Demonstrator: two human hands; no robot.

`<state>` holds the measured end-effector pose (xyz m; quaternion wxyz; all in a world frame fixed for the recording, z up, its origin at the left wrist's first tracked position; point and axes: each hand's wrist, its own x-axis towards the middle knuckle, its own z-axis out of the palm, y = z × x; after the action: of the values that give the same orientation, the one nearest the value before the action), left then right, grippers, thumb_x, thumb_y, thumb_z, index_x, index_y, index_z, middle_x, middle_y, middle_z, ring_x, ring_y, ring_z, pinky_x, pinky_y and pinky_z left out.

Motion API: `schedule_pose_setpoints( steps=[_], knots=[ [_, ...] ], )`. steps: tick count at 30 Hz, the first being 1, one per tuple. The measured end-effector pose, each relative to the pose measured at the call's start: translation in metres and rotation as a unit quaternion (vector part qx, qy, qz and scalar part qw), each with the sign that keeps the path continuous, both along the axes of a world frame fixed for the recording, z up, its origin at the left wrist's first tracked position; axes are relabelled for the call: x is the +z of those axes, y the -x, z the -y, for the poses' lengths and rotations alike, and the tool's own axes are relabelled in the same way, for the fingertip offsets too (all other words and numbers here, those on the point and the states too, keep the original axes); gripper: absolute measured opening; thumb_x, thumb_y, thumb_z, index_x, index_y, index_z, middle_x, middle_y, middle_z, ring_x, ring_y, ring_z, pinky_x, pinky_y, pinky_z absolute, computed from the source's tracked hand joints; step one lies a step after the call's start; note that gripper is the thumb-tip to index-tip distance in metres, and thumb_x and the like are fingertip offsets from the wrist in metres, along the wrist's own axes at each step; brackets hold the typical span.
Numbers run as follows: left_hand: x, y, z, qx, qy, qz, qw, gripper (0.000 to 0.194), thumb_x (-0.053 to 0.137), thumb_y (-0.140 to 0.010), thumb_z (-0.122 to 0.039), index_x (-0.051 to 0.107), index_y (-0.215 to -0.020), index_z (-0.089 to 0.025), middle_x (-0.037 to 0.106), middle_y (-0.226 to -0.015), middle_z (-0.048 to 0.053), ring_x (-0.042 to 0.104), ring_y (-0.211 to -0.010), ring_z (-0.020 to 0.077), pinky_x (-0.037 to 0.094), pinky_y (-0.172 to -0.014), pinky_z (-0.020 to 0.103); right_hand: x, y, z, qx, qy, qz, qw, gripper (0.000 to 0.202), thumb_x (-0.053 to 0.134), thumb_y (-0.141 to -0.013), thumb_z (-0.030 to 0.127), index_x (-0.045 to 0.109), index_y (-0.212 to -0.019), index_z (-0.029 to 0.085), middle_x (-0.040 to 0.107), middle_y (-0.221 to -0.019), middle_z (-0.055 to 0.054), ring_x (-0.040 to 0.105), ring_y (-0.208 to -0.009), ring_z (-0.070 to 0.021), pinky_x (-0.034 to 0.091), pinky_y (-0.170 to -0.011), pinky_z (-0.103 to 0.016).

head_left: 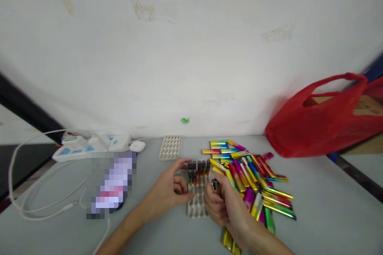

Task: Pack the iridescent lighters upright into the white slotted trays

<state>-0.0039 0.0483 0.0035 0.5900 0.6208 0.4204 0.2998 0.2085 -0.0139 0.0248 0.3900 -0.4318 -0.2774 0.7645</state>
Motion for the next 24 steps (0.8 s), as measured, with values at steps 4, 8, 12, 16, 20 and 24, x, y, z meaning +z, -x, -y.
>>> schedule_pose_setpoints(
  steps=[4, 8, 12, 16, 20, 24],
  knots=[
    [-0.0016, 0.0009, 0.0001, -0.006, -0.007, 0.001, 1.0, 0.088, 0.091, -0.075, -0.016, 0.053, -0.154, -0.028, 0.072, -0.132, 0.007, 0.066, -0.067, 0.007, 0.053, -0.061, 0.022, 0.0047, 0.0017, 0.0001, -0.015, -0.003, 0.004, 1.0, 0.068, 0.062, -0.079, 0.085, 0.033, -0.06, 0.027, 0.02, -0.051, 0.012, 0.01, -0.046, -0.0066, 0.003, -0.044, -0.026],
    [-0.0037, 0.0014, 0.0, -0.006, -0.011, -0.004, 1.0, 0.087, 0.092, -0.076, -0.016, 0.054, -0.154, -0.028, 0.071, -0.135, 0.008, 0.067, -0.068, 0.0074, 0.054, -0.06, 0.022, 0.0048, 0.0031, 0.0015, -0.02, -0.021, -0.014, 0.999, 0.066, 0.064, -0.079, 0.083, 0.033, -0.06, 0.028, 0.021, -0.049, 0.013, 0.01, -0.043, -0.0064, 0.005, -0.042, -0.027],
    [-0.0024, 0.0006, -0.0005, -0.003, -0.012, 0.001, 1.0, 0.088, 0.092, -0.074, -0.017, 0.054, -0.153, -0.027, 0.071, -0.134, 0.008, 0.067, -0.067, 0.0078, 0.055, -0.06, 0.023, 0.0041, 0.0032, 0.0043, -0.016, -0.034, -0.027, 0.999, 0.064, 0.064, -0.081, 0.081, 0.035, -0.061, 0.028, 0.021, -0.049, 0.013, 0.011, -0.043, -0.0066, 0.005, -0.042, -0.026],
    [-0.0009, 0.0001, -0.0005, -0.003, -0.007, 0.002, 1.0, 0.088, 0.093, -0.074, -0.018, 0.055, -0.153, -0.026, 0.072, -0.13, 0.007, 0.066, -0.066, 0.0074, 0.054, -0.061, 0.023, 0.006, 0.0041, 0.0049, -0.019, -0.041, -0.03, 0.999, 0.062, 0.065, -0.081, 0.079, 0.036, -0.061, 0.028, 0.023, -0.049, 0.013, 0.012, -0.043, -0.0065, 0.007, -0.042, -0.027],
    [-0.0011, 0.0007, 0.0002, -0.006, -0.002, -0.001, 1.0, 0.088, 0.092, -0.075, -0.018, 0.054, -0.153, -0.026, 0.074, -0.122, 0.005, 0.065, -0.066, 0.0077, 0.053, -0.061, 0.023, 0.0058, 0.004, 0.0045, -0.019, -0.037, -0.022, 0.999, 0.062, 0.064, -0.081, 0.079, 0.036, -0.062, 0.028, 0.022, -0.05, 0.013, 0.011, -0.044, -0.0073, 0.006, -0.043, -0.027],
    [-0.0034, 0.0019, -0.0002, -0.005, -0.004, -0.003, 1.0, 0.089, 0.093, -0.075, -0.018, 0.053, -0.154, -0.026, 0.075, -0.113, 0.003, 0.066, -0.067, 0.01, 0.054, -0.063, 0.024, -0.0013, 0.0013, 0.0039, -0.005, -0.038, -0.019, 0.999, 0.065, 0.062, -0.085, 0.083, 0.036, -0.062, 0.028, 0.021, -0.05, 0.012, 0.011, -0.045, -0.0081, 0.005, -0.043, -0.028]
  ],
)
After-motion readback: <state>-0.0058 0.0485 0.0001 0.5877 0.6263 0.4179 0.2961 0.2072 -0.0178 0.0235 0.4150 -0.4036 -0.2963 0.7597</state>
